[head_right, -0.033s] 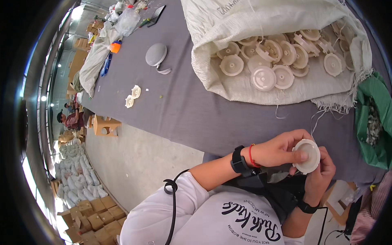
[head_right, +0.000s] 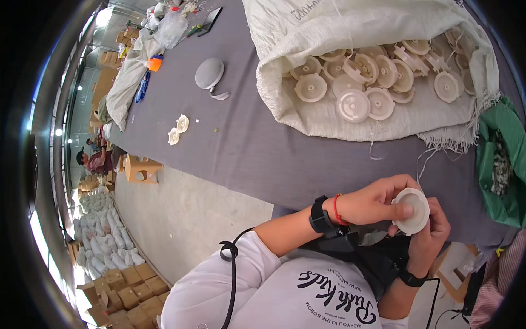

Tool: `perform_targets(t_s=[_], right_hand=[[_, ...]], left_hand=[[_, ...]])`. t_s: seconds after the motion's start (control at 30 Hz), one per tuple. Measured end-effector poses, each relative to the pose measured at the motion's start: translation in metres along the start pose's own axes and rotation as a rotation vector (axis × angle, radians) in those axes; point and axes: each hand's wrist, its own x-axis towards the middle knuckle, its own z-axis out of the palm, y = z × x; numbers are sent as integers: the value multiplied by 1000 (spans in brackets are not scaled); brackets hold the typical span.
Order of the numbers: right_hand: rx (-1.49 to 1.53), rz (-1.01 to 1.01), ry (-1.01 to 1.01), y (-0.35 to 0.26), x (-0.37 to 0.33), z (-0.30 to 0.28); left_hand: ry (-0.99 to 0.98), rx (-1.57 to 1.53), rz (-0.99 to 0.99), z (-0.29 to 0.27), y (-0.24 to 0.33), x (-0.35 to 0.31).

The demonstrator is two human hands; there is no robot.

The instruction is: Assembling circular plastic parts by hand at a manufacturing workbench.

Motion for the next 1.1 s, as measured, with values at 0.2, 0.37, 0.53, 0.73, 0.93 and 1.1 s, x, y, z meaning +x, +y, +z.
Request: perform_targets(t_s=[0.2,0.37,0.53,0.73,0.93,1.1], right_hand=[[84,-80,8,12,-2,0],[283,-34,83,9,5,17],[331,42,-42,-8,-1,23],[393,153,-37,-10,-11,34],[459,199,13,-15,-8,37],[774,391,108,-11,-8,30]], left_hand=[[-32,-55,-28,1,2,4],[-45,-254,-128,-4,8,0],[254,-176,89,-6,11,2],[510,491,421,13,-20,3],[445,1261,759,14,-20,-1],[350,1274,658,19,-18,-5]])
